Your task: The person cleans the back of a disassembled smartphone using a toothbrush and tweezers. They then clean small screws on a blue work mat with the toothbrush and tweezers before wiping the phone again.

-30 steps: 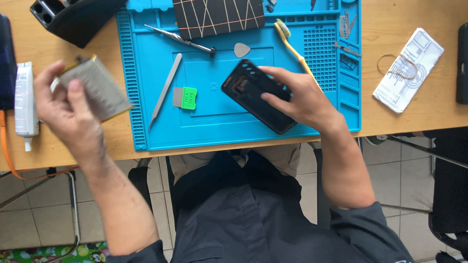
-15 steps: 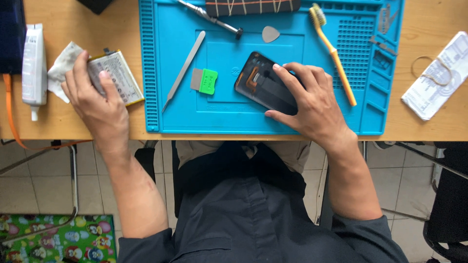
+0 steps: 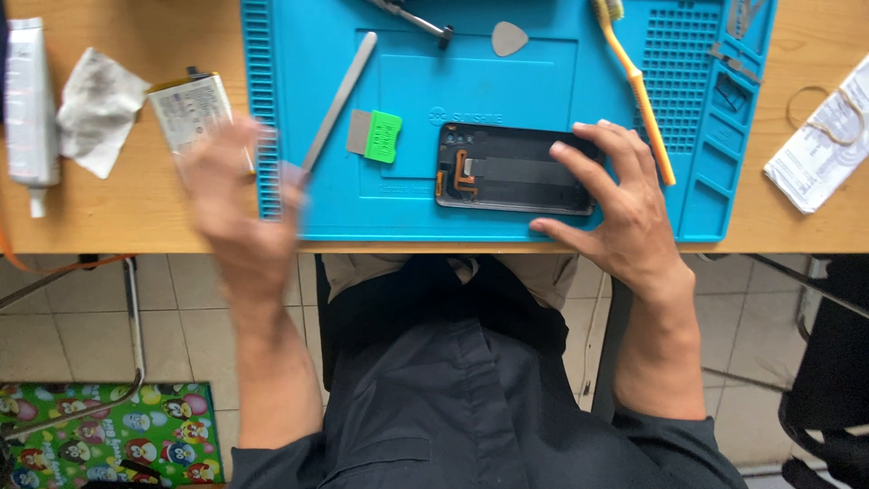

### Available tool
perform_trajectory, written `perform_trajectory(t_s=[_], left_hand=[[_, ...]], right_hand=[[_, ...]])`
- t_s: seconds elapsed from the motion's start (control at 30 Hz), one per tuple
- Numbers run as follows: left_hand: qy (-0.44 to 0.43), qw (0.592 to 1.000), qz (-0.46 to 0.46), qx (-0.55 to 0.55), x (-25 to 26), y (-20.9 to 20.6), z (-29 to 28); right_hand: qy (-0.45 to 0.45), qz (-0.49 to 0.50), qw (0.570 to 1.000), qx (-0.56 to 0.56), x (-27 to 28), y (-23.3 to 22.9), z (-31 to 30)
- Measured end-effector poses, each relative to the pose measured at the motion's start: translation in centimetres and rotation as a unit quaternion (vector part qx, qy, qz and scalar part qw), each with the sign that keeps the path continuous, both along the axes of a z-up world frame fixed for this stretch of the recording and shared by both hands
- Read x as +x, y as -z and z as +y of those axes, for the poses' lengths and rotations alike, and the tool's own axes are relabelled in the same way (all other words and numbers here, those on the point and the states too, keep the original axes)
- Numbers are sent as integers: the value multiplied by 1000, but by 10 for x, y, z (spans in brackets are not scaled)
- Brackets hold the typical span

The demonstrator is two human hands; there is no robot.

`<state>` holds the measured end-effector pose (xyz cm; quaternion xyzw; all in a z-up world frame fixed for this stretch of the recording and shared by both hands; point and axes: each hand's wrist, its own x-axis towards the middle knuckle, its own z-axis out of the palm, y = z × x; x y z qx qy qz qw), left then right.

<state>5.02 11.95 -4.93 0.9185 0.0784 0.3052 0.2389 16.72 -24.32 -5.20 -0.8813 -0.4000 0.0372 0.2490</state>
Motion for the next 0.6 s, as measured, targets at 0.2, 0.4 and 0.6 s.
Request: perform_trajectory(t_s=[0.2,0.4,0.6], left_hand=[[299,952,54,35,22,-6,-66],[323,945,28,36,48,3,-76],[310,949,-3,-57,49,10,-74]], right_hand=[[-33,-136,990,7,2,-5,-1],[-55,-98,992,58,14,-16,5],[-41,-21,991,123,20,-13,8]])
